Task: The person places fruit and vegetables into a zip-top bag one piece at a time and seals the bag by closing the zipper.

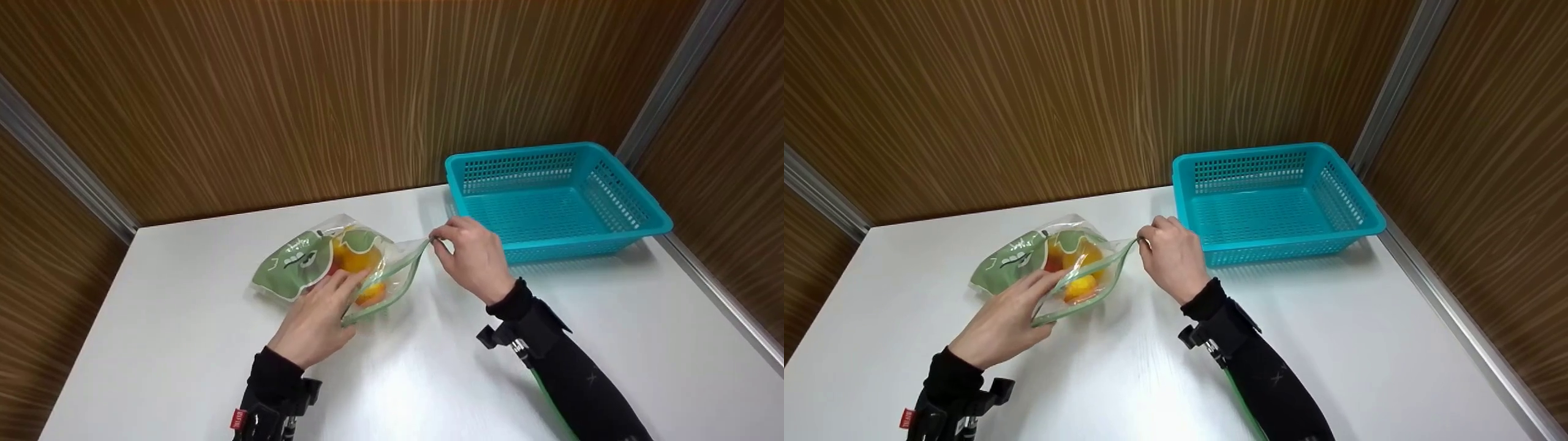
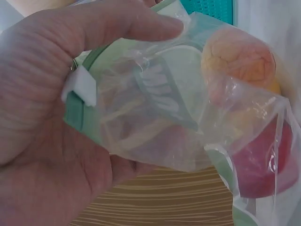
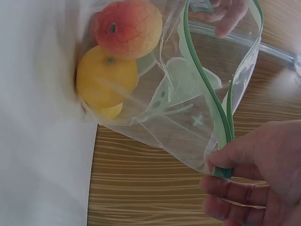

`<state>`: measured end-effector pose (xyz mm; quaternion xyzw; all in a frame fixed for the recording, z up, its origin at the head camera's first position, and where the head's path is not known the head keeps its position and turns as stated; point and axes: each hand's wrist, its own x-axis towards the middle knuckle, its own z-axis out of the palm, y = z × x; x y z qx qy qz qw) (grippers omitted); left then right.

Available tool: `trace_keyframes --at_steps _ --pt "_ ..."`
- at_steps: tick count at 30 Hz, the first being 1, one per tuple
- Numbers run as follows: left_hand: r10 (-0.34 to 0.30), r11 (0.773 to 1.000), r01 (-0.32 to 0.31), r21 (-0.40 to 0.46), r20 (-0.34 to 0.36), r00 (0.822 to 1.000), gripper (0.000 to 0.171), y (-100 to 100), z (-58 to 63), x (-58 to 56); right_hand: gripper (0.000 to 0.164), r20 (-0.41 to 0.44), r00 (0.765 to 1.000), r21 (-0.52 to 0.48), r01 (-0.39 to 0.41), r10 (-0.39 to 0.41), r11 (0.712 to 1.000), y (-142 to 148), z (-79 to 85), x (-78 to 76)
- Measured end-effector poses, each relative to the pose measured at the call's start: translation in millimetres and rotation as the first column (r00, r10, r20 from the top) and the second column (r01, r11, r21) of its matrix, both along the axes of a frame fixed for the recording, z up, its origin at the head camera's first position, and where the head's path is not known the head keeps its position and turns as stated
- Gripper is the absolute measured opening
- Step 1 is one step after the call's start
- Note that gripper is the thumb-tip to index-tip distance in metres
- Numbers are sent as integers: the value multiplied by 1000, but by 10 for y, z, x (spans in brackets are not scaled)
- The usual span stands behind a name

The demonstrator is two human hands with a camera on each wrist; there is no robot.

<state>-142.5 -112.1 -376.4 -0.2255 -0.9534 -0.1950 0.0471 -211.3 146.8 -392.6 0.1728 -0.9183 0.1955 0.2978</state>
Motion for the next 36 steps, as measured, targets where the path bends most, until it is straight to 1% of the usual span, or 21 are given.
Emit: trace_keyframes --at_steps 2,4,5,7,9,11,14,16,18,20,24,25,28,32,33,34,35,36 --pt "14 999 -12 47 -43 999 72 -17 -4 -16 10 10 1000 -1 -2 2 1000 29 20 -6" --pt "54 993 -41 112 -109 993 59 -33 -8 -35 10 25 1000 -4 -7 7 1000 65 47 -9" --pt "80 987 -59 146 -140 987 52 -42 -9 -48 11 34 999 -5 -10 10 1000 84 62 -9" --pt "140 972 -96 213 -201 970 38 -62 -12 -72 11 59 998 -5 -14 15 1000 123 93 -7" --pt "206 952 -135 274 -247 947 27 -80 -11 -94 11 88 996 -9 -17 18 1000 166 126 5" --pt "265 929 -171 328 -268 926 20 -93 -10 -112 11 112 993 -13 -22 23 1000 212 157 29" --pt "342 890 -212 404 -281 897 14 -118 -3 -127 10 133 990 -22 -38 41 999 274 206 89" --pt "380 861 -225 456 -283 880 14 -137 2 -135 11 145 988 -22 -56 58 998 311 245 137" --pt "405 826 -217 520 -280 870 14 -157 10 -139 12 160 984 -21 -73 76 997 345 289 181" --pt "427 785 -204 585 -273 862 14 -178 19 -139 13 177 980 -22 -87 90 996 382 337 214" --pt "455 688 -171 705 -234 859 14 -216 34 -131 12 217 967 -63 -125 136 990 484 426 275" --pt "459 666 -168 727 -222 860 13 -224 37 -127 12 226 962 -82 -137 153 987 513 446 292" --pt "463 592 -168 788 -163 871 15 -245 46 -117 11 242 948 -143 -175 206 974 604 498 353" --pt "460 484 -186 855 -67 886 18 -260 63 -123 12 237 939 -217 -199 249 956 671 539 395" --pt "456 464 -192 865 -48 889 18 -260 63 -128 12 236 939 -225 -197 249 954 673 542 395" --pt "452 451 -195 871 -34 892 18 -259 60 -134 12 234 941 -226 -193 245 955 669 542 392" --pt "448 444 -200 873 -23 894 19 -256 55 -139 12 232 943 -220 -190 240 957 661 538 390" --pt "444 442 -205 873 -15 896 19 -253 48 -142 11 228 946 -205 -186 231 961 649 531 387"
